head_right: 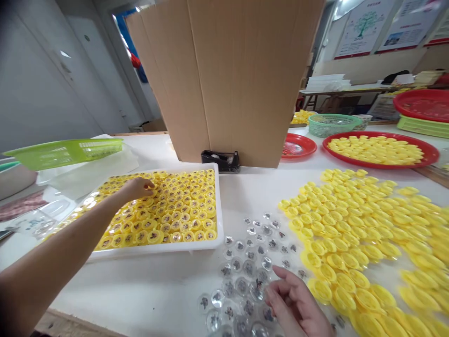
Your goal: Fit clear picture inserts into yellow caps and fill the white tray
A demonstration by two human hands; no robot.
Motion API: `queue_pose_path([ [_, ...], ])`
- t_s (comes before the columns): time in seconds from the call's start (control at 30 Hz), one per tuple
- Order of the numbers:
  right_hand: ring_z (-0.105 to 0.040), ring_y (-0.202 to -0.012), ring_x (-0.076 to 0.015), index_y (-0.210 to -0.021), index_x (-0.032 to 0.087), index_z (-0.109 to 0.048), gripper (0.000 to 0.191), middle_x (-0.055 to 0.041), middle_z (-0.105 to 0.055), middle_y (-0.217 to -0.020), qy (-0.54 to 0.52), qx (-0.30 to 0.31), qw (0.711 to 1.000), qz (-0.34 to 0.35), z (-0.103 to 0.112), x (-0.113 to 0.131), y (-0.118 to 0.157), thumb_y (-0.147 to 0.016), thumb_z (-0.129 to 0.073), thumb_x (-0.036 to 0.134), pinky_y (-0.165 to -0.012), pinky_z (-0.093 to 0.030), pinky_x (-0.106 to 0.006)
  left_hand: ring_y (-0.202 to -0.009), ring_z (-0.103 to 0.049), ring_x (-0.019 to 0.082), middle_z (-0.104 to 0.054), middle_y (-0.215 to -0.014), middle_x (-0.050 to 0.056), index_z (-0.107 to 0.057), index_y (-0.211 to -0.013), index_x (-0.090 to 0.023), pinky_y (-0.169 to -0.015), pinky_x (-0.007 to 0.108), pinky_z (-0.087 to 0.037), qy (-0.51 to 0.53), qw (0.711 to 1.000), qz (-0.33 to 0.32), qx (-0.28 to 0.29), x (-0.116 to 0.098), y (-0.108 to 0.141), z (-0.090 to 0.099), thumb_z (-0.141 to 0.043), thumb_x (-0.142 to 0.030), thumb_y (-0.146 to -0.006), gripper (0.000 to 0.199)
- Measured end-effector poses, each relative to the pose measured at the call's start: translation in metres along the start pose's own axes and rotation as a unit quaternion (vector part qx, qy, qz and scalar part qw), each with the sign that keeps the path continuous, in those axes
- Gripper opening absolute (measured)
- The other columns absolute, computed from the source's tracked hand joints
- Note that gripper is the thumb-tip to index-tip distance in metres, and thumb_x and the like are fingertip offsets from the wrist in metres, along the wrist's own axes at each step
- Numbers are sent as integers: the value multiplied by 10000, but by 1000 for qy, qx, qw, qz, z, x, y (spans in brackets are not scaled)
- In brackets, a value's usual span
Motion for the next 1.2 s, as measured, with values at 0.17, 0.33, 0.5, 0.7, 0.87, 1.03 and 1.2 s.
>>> queue_pose_path([
  [0.17, -633, -675, -179, -1020, 170, -622, 347, -44, -658, -792, 75, -60, 995, 34, 32, 20, -12, -766, -649, 405, -623, -543, -283, -829, -577, 132, -682, -881, -50, -648, -1082, -167, -665, 147, -358, -10, 1000, 14, -23, -3, 0, 13, -629, -319, -750, 365],
  [0.33, -622, -830, -188, -897, 189, -632, 195, -61, -658, -903, 434, -56, 890, 126, 60, 40, -39, -889, -456, 273, -748, -484, -292, -750, -535, 105, -635, -852, -51, -613, -1135, -221, -611, 152, -302, 37, 990, 30, -132, -50, 53, 35, -503, -463, -778, 445],
  [0.5, -590, -842, -221, -881, 189, -646, 207, -70, -604, -883, 581, 16, 807, 106, 63, 48, -71, -879, -439, 177, -664, -421, -301, -645, -550, 118, -678, -869, 5, -690, -923, -258, -571, 213, -427, 368, 892, -249, -82, -166, 182, 16, -568, -429, -763, 263],
  [0.7, -585, -790, -212, -911, 172, -640, 148, -76, -577, -922, 655, 53, 753, 34, 62, 42, -86, -795, -575, 237, -572, -351, -278, -633, -570, 152, -677, -767, 38, -713, -912, -239, -573, 245, -432, 482, 817, -296, 115, -252, 221, -43, -583, -242, -772, 191],
  [0.87, -584, -799, -197, -957, 184, -620, 171, -68, -575, -963, 661, 56, 748, 17, 60, 37, -86, -813, -538, 228, -550, -321, -269, -676, -583, 167, -686, -803, 41, -708, -896, -221, -608, 254, -433, 535, 797, -240, 146, -256, 205, -68, -602, -246, -754, 178],
  [1.03, -587, -825, -199, -967, 190, -611, 170, -61, -571, -994, 644, 56, 762, 32, 57, 42, -81, -810, -554, 218, -565, -342, -267, -678, -581, 149, -676, -796, 39, -678, -925, -191, -608, 242, -435, 596, 757, -170, 206, -250, 198, -79, -602, -277, -768, 194],
  [1.2, -593, -777, -157, -1002, 222, -589, 187, -26, -573, -1003, 588, 114, 797, 72, 34, 59, -54, -816, -590, 208, -645, -427, -262, -598, -573, 110, -640, -767, 35, -627, -940, -156, -537, 208, -443, 711, 630, -74, 304, -253, 203, -82, -596, -340, -800, 233],
])
Point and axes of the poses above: each hand's wrist, its own y-axis away from the middle knuckle, its own z-axis out of the back of the hand, x = y × z, the point moved 2 cm from there along -y, towards the middle knuckle
